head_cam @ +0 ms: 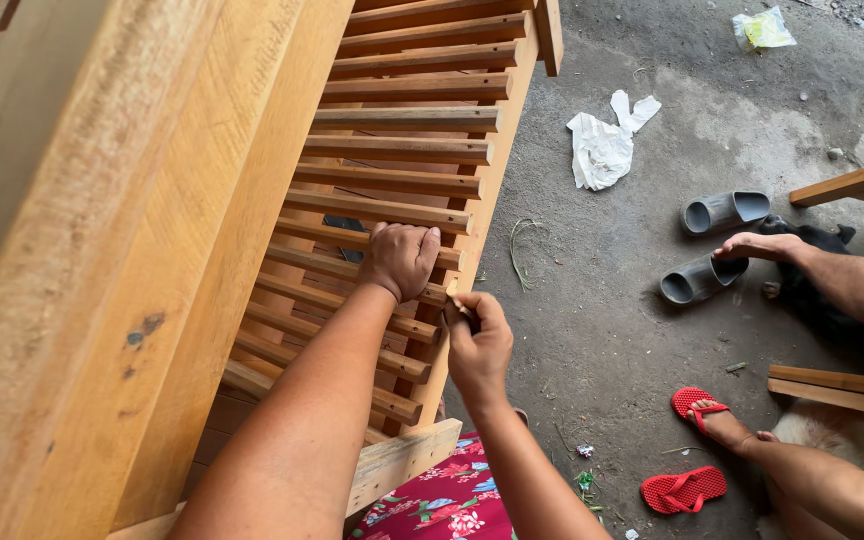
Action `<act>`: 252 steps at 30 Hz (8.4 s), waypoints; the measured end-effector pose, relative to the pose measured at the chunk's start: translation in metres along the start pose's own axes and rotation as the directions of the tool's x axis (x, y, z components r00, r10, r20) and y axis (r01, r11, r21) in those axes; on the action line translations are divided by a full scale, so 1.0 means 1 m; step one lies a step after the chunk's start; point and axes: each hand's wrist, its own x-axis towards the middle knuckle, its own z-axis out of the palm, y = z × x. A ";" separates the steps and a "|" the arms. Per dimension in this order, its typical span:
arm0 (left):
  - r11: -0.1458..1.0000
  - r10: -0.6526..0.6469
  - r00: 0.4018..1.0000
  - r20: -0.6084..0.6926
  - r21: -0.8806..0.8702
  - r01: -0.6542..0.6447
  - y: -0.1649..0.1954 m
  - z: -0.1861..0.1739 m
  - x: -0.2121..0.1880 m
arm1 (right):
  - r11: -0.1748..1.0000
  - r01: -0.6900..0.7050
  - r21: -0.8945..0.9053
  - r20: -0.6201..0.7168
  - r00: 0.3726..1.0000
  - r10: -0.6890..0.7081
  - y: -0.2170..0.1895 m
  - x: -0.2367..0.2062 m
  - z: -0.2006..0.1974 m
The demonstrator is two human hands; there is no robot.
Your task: The person sands the wooden slats and edges of a slatted wood furniture piece, holding the frame steady with one hand while rubbing sandpaper along the slats and side rails with the other, working progressively along the slatted surface.
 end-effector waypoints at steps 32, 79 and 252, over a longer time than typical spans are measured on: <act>1.000 0.003 1.000 -0.012 0.001 -0.003 0.003 -0.004 0.001 | 1.000 -0.026 -0.004 0.103 0.994 0.026 0.006 0.003 -0.005; 1.000 0.012 1.000 -0.018 0.007 -0.011 -0.002 -0.003 -0.002 | 0.950 -0.090 -0.298 0.206 0.966 0.156 -0.022 -0.041 -0.020; 1.000 0.027 0.999 -0.034 0.011 -0.026 -0.007 0.000 0.005 | 0.973 -0.226 0.035 0.097 0.970 0.222 0.003 -0.024 -0.012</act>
